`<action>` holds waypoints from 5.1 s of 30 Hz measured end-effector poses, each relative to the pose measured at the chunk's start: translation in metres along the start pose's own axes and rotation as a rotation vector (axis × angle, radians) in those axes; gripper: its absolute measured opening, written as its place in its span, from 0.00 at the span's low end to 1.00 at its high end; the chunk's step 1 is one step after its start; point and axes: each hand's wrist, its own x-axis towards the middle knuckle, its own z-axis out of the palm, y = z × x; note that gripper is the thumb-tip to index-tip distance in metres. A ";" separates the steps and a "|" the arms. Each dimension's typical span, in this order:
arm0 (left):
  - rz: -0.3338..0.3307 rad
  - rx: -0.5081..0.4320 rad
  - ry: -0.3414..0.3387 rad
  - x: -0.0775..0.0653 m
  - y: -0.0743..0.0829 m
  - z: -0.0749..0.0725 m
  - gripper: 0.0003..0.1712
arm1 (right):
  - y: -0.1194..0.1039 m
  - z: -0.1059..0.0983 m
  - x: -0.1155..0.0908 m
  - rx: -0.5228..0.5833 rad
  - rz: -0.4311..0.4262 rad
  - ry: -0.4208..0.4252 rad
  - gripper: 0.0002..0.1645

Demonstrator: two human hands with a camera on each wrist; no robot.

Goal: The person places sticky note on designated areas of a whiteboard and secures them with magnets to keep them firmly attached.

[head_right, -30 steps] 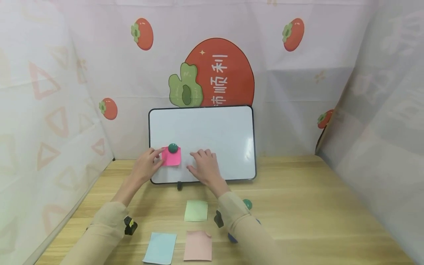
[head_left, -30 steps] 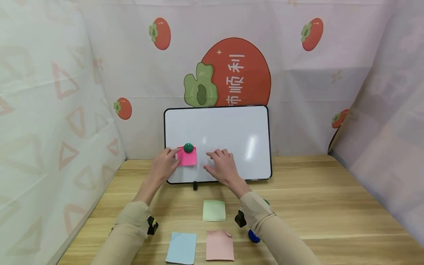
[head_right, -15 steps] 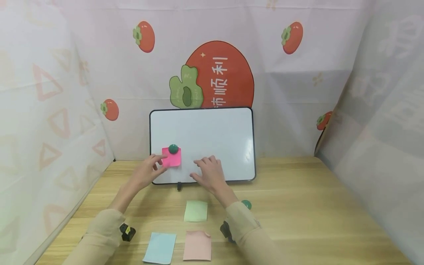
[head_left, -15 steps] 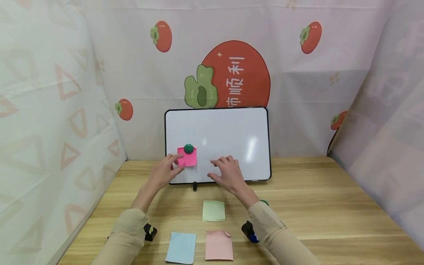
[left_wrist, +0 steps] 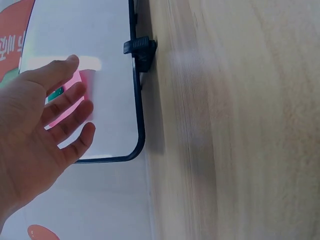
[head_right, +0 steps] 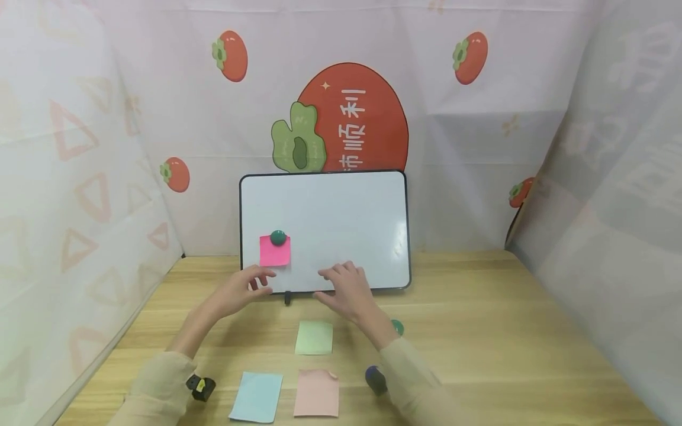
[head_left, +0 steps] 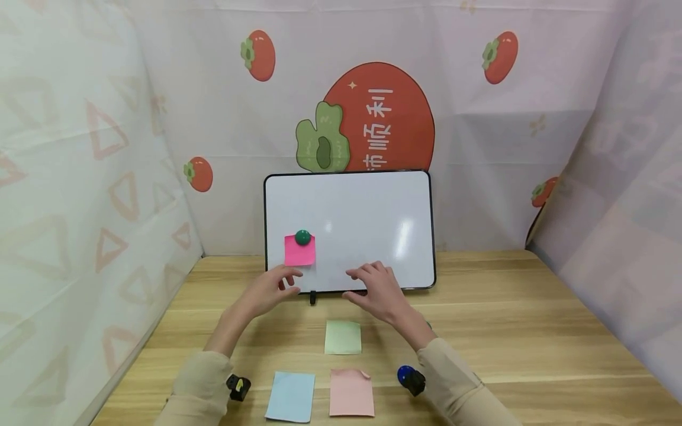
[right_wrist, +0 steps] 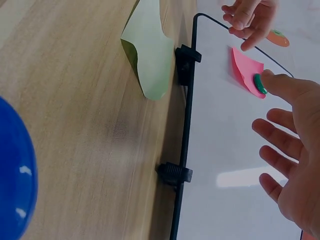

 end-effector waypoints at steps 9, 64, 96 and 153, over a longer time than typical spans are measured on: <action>-0.019 -0.025 -0.135 -0.009 -0.001 0.003 0.19 | 0.005 -0.007 -0.019 -0.027 -0.001 -0.023 0.28; -0.077 -0.175 -0.502 -0.066 0.027 0.010 0.10 | 0.041 -0.035 -0.110 0.057 -0.008 -0.314 0.24; -0.118 -0.155 -0.559 -0.073 0.030 0.013 0.11 | 0.062 -0.043 -0.121 0.278 -0.057 -0.570 0.27; -0.136 -0.122 -0.575 -0.075 0.031 0.020 0.12 | 0.062 -0.041 -0.118 0.228 -0.055 -0.606 0.18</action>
